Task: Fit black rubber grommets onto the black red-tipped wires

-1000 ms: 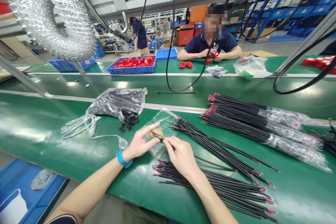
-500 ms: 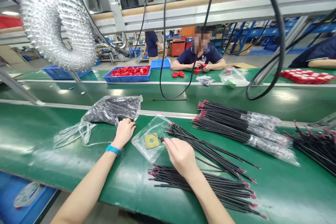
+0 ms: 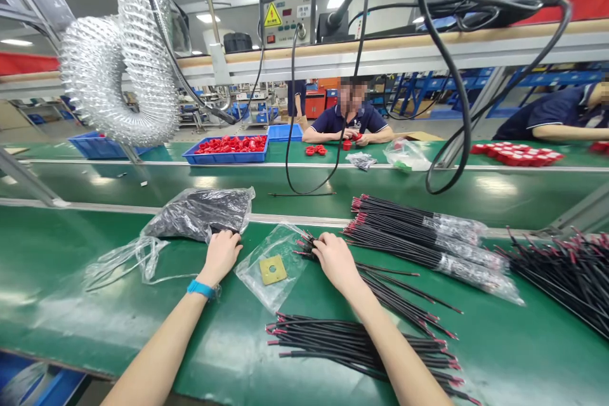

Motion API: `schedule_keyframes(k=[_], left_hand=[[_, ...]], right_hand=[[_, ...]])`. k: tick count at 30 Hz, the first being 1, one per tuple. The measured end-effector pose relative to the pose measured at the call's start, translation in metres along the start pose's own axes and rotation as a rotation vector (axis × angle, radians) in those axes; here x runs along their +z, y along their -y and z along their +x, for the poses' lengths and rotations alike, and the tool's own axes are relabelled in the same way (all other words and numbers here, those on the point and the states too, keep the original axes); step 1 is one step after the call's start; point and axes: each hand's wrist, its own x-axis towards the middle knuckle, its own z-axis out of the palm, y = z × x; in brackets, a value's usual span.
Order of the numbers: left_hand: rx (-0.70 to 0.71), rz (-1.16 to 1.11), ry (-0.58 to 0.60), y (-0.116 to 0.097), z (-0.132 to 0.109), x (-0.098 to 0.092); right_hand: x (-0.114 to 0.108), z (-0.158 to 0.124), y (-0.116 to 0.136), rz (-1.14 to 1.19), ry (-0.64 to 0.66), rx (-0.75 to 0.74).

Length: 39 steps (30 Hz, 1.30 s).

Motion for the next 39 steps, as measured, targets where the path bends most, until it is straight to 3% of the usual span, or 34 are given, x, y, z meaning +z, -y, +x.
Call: schedule_keyframes(k=[2, 5, 10, 12, 24, 31, 35, 39], left_hand=[[0.009, -0.002, 0.01, 0.001, 0.0, 0.003], [0.02, -0.003, 0.025, 0.002, 0.0, 0.006], [0.034, -0.012, 0.006, 0.0, -0.001, 0.005], [0.028, -0.015, 0.001, -0.002, -0.002, 0.003], [0.023, -0.046, -0.03, -0.004, -0.002, 0.002], [0.012, -0.183, -0.074, -0.001, 0.0, 0.007], [-0.024, -0.387, -0.165, -0.004, 0.0, 0.003], [-0.005, -0.51, -0.249, -0.006, 0.0, 0.0]], right_hand=[[-0.002, -0.01, 0.004, 0.04, 0.032, 0.043], [-0.025, -0.027, 0.024, 0.141, 0.099, 0.093], [-0.066, -0.063, 0.066, 0.392, 0.479, 0.094], [-0.071, -0.074, 0.075, 0.419, 0.535, 0.106], [-0.055, -0.078, 0.067, 0.527, 0.484, 0.174], [-0.044, -0.054, 0.059, 0.632, 0.302, 0.197], [-0.022, -0.03, 0.058, 0.598, 0.167, 0.171], [0.006, -0.023, 0.062, 0.377, 0.098, 0.141]])
